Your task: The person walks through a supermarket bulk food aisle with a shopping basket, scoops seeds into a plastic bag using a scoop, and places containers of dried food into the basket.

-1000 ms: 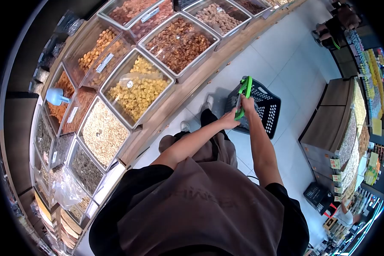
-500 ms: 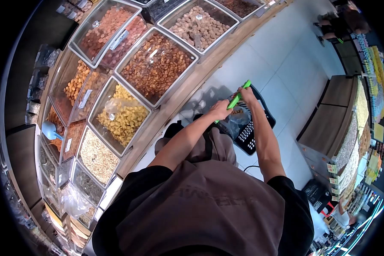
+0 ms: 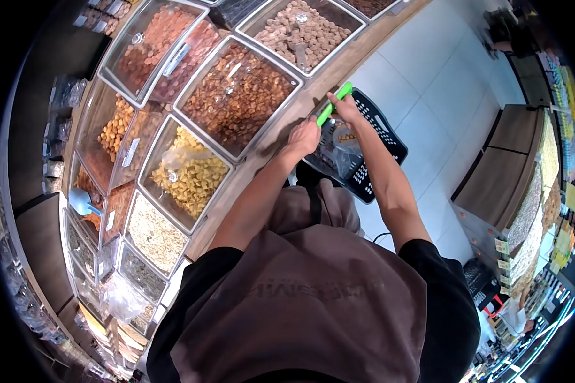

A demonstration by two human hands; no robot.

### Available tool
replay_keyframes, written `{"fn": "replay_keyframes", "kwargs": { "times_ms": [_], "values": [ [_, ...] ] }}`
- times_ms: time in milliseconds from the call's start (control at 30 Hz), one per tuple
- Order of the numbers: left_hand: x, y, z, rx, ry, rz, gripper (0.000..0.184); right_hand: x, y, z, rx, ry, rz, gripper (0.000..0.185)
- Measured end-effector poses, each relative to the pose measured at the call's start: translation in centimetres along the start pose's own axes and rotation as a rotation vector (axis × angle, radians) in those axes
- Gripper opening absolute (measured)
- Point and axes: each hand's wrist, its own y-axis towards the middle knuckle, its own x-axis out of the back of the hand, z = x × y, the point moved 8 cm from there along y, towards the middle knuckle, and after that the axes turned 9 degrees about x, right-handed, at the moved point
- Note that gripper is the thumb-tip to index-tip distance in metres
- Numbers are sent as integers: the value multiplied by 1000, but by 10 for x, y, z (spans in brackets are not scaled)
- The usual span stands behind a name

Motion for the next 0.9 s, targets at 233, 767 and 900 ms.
{"fn": "replay_keyframes", "kwargs": {
  "times_ms": [233, 767, 900],
  "values": [
    [18, -9, 27, -49, -20, -154, 19, -28, 0, -6, -18, -49, -31, 52],
    [-221, -137, 173, -205, 329, 884, 31, -117, -276, -217, -93, -918, 789, 40],
    [-211, -165, 122, -683, 457, 1035, 34, -85, -301, -219, -115, -917, 830, 42]
  ]
}}
